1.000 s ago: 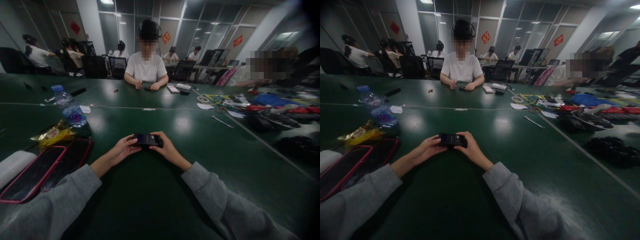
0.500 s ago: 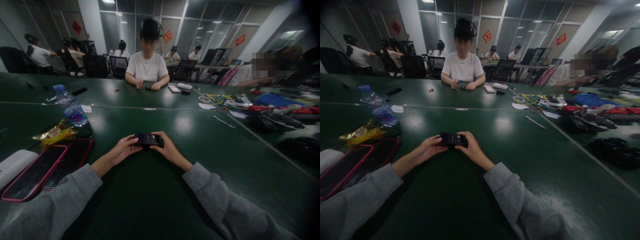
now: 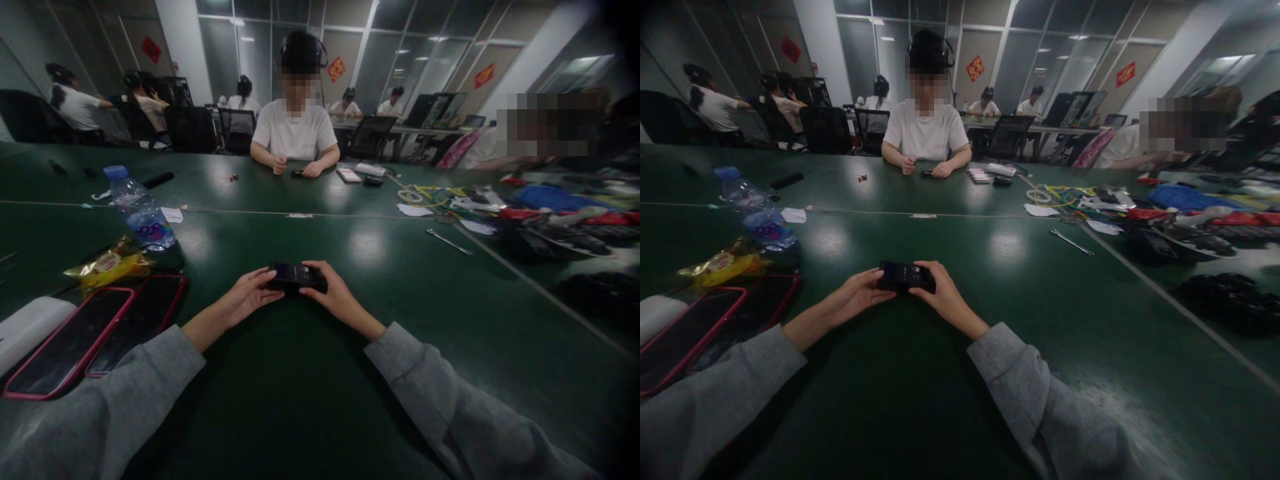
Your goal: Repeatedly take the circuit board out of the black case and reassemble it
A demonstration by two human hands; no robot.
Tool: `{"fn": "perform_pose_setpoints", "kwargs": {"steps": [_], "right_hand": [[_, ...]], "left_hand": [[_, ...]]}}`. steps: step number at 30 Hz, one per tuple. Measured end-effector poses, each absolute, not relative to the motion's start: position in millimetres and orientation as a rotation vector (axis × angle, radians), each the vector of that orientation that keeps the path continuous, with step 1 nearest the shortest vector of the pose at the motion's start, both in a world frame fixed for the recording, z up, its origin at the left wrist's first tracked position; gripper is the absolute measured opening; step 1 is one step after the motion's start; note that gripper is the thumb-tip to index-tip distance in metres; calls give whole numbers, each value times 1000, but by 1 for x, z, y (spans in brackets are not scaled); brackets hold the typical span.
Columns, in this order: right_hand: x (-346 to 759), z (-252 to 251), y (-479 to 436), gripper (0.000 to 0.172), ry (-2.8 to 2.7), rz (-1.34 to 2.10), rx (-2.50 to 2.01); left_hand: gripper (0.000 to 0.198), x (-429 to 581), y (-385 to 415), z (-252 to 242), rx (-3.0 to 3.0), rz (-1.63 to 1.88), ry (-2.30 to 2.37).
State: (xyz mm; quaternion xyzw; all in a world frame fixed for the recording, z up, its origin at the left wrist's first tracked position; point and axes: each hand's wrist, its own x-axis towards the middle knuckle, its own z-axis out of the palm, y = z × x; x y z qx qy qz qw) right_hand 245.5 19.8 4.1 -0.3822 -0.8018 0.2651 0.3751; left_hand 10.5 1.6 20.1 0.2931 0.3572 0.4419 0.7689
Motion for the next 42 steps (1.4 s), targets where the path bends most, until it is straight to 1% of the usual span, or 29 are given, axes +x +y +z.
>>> {"fn": "perform_pose_setpoints", "kwargs": {"steps": [11,18,20,23,25,29,31,36,42], "right_hand": [[246,2,21,53,-2052,706,-971],[246,2,20,54,-2065,711,-972],[246,2,20,63,-2041,712,-979],[246,1,21,89,-1849,642,-1018],[245,2,20,95,-1780,569,-1028],[241,9,11,95,-2123,456,-959],[239,11,8,91,-2232,356,-942],[239,7,11,76,-2231,280,-990],[242,5,14,63,-2195,378,-1040]], "left_hand": [[47,9,4,17,651,937,749],[47,10,1,23,617,943,792],[48,10,1,24,605,940,801],[50,10,1,24,606,934,794],[51,10,1,23,607,933,794],[47,11,2,22,621,940,800],[45,11,2,22,635,934,795],[44,10,2,22,651,924,764],[45,9,3,20,646,916,744]]}}
